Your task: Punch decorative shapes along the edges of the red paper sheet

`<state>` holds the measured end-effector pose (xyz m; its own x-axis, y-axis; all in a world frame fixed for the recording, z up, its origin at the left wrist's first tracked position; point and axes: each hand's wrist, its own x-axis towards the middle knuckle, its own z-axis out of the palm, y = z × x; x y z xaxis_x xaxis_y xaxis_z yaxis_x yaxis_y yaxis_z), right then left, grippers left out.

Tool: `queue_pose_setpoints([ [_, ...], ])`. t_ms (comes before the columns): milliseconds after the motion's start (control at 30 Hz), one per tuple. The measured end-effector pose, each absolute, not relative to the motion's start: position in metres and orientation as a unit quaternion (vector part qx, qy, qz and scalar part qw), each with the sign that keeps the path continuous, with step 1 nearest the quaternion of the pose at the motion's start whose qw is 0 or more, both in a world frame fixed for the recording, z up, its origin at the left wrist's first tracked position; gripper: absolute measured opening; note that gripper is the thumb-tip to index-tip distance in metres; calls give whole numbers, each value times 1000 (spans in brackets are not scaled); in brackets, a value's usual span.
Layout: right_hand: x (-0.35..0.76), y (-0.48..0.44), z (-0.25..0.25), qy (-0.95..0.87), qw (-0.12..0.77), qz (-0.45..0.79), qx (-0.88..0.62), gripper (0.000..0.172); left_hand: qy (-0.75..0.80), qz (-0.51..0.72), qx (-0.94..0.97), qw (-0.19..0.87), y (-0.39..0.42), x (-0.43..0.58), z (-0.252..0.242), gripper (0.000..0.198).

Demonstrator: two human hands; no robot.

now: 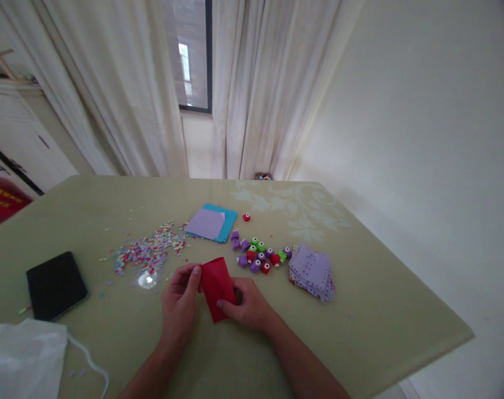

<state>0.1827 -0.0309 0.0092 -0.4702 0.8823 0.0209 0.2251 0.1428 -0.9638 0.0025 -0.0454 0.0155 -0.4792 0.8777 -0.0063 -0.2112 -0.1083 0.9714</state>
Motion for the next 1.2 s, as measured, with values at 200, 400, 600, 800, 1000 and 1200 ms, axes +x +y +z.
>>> queue_pose_setpoints([
  [200, 182, -31, 12, -683, 320, 522, -398, 19, 543, 667, 330, 390, -46, 1, 17, 47],
  [400, 182, -32, 16, -661, 327, 551, -392, 32, 547, 658, 335, 394, -46, 0, 14, 47],
  [600, 183, -32, 14, -652, 326, 563, -388, 35, 550, 655, 335, 396, -47, 1, 16, 49],
  [800, 182, -31, 13, -659, 326, 556, -388, 36, 554, 653, 333, 396, -45, 0, 12, 52],
  [1000, 182, -31, 12, -656, 331, 559, -385, 36, 545, 658, 332, 400, -44, 0, 8, 48],
  [1200, 182, -31, 14, -657, 335, 558, -380, 34, 548, 656, 332, 399, -45, 1, 10, 48],
])
